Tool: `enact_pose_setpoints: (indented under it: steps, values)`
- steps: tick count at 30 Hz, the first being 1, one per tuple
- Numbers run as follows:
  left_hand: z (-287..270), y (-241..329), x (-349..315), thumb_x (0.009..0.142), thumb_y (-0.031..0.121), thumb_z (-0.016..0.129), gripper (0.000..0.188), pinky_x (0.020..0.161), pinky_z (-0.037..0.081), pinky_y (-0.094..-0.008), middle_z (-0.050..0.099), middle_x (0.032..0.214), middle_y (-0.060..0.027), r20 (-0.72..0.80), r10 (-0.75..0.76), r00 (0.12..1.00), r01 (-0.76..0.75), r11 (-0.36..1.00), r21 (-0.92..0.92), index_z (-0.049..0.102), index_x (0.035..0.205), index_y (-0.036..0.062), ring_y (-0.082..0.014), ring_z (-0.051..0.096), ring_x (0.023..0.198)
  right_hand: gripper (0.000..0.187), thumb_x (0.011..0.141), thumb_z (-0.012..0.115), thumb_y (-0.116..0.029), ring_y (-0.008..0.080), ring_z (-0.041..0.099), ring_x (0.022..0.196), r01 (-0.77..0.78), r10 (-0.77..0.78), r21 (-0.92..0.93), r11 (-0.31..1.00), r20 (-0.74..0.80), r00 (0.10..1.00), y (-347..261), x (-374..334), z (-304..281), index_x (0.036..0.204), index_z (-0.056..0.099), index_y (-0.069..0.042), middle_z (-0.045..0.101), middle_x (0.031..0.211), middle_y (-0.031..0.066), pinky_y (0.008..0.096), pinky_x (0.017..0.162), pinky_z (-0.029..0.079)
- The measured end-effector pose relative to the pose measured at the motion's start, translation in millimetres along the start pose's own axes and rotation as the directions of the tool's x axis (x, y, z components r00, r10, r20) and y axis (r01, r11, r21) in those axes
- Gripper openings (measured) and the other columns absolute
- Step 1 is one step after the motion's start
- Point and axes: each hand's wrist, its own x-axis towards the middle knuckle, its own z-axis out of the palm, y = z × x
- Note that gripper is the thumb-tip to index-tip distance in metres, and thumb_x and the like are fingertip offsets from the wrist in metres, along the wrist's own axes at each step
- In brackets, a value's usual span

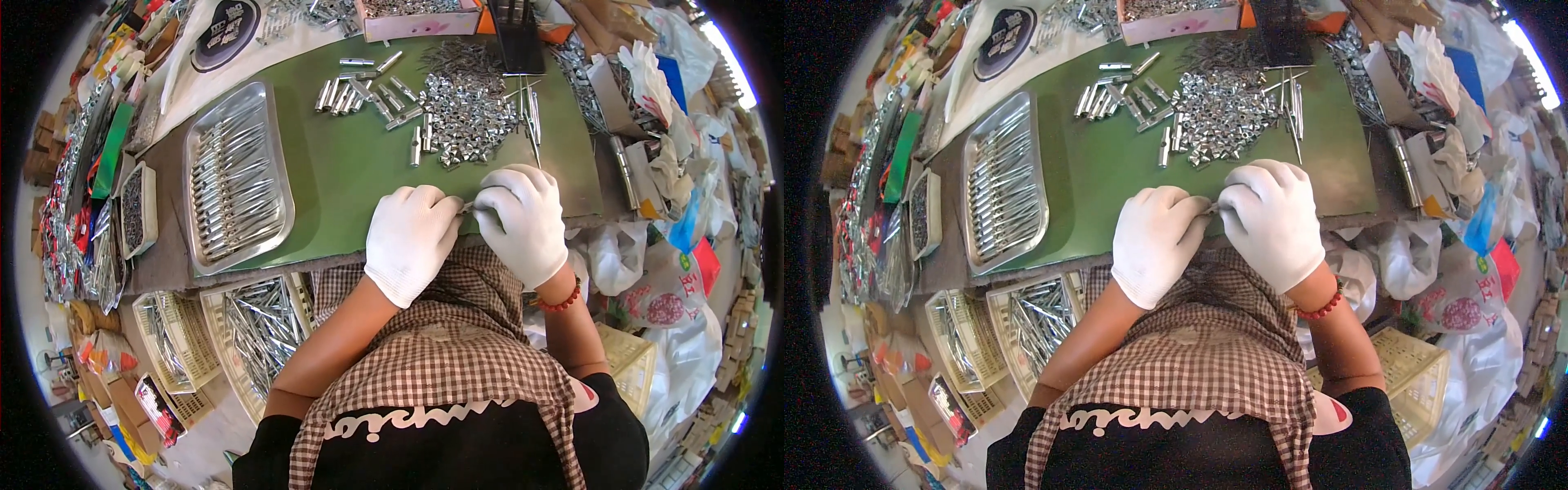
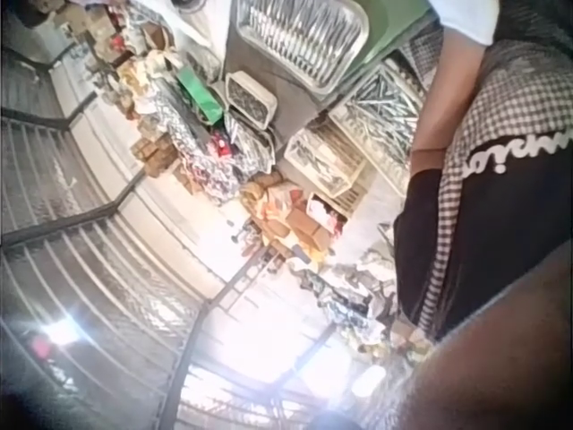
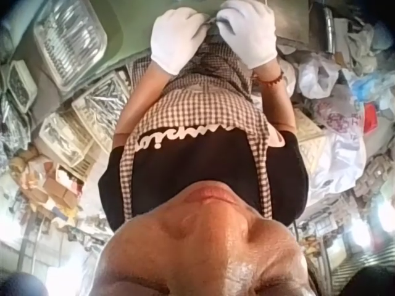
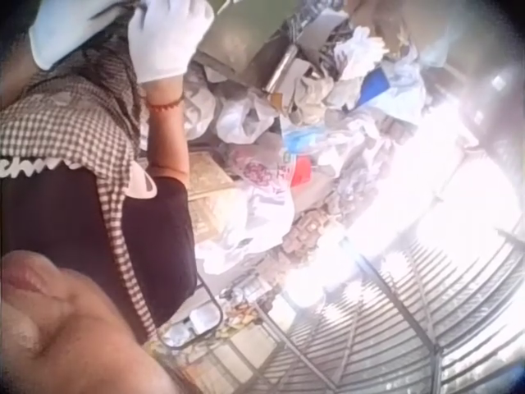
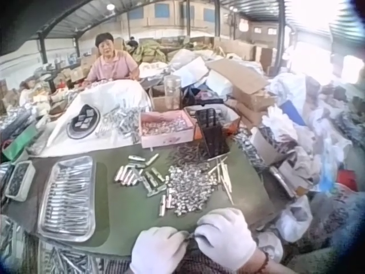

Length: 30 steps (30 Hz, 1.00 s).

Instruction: Assembling small metal tubes onto rods at a factory workbench.

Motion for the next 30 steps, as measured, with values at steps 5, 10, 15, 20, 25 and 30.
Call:
enact_pose_setpoints:
  steps: [5,10,15,20,25,30]
  values:
    - [-1,-1,0,0.078,0.010,0.071,0.017,0.073,0.047,-0.0425,0.062,0.086,-0.0068,0.013,0.005,1.000,-0.005,1.000,0.015,0.071,0.095,0.0099,-0.0305,0.060,0.082,0.022,0.069,0.078,-0.004,0.0278,0.061,0.105,-0.099,0.101,0.100,0.990,-0.010,0.995,3,-2,0,0.085,0.066,-0.013,0.066,0.102,0.0023,0.0413,0.093,0.047]
    - [-1,0,0,0.078,0.010,0.071,0.017,0.073,0.047,-0.0426,0.062,0.086,-0.0066,0.015,0.001,1.000,-0.002,1.000,0.018,0.071,0.095,0.0101,-0.0305,0.060,0.082,0.020,0.070,0.077,-0.006,0.0269,0.062,0.103,-0.077,0.082,0.104,0.992,-0.039,0.996,3,-2,4,0.085,0.067,-0.013,0.065,0.100,0.0015,0.0412,0.091,0.047]
    - [0,1,-1,0.078,0.010,0.071,0.017,0.073,0.047,-0.0429,0.062,0.086,-0.0067,0.009,0.007,1.000,-0.007,1.000,0.019,0.071,0.095,0.0099,-0.0307,0.060,0.082,0.017,0.071,0.076,-0.009,0.0253,0.061,0.104,0.026,-0.023,-0.064,0.998,0.039,0.999,-2,2,-4,0.086,0.069,-0.013,0.066,0.101,0.0010,0.0419,0.092,0.047]
    - [0,1,-1,0.078,0.010,0.071,0.016,0.072,0.047,-0.0435,0.062,0.085,-0.0078,0.007,0.003,1.000,-0.003,1.000,0.016,0.071,0.094,0.0085,-0.0315,0.060,0.081,0.009,0.075,0.069,-0.013,0.0222,0.061,0.095,0.063,-0.064,-0.058,0.996,-0.023,0.998,-2,-2,0,0.084,0.066,-0.014,0.063,0.093,-0.0011,0.0404,0.086,0.048]
    - [-1,0,1,0.078,0.010,0.071,0.016,0.072,0.048,-0.0436,0.062,0.084,-0.0086,0.017,0.011,1.000,-0.012,1.000,0.016,0.071,0.094,0.0081,-0.0322,0.060,0.080,0.006,0.076,0.069,-0.014,0.0222,0.060,0.087,0.089,-0.079,-0.092,0.992,0.106,0.991,-3,13,-5,0.081,0.065,-0.014,0.062,0.087,-0.0011,0.0398,0.083,0.048]
    - [1,-2,0,0.079,0.011,0.071,0.015,0.072,0.048,-0.0438,0.062,0.084,-0.0086,-0.014,0.007,1.000,-0.006,1.000,0.023,0.071,0.094,0.0078,-0.0323,0.060,0.081,0.006,0.077,0.070,-0.015,0.0220,0.062,0.086,0.034,-0.027,-0.041,0.999,0.166,0.986,4,3,-3,0.082,0.068,-0.013,0.064,0.087,-0.0001,0.0399,0.081,0.049]
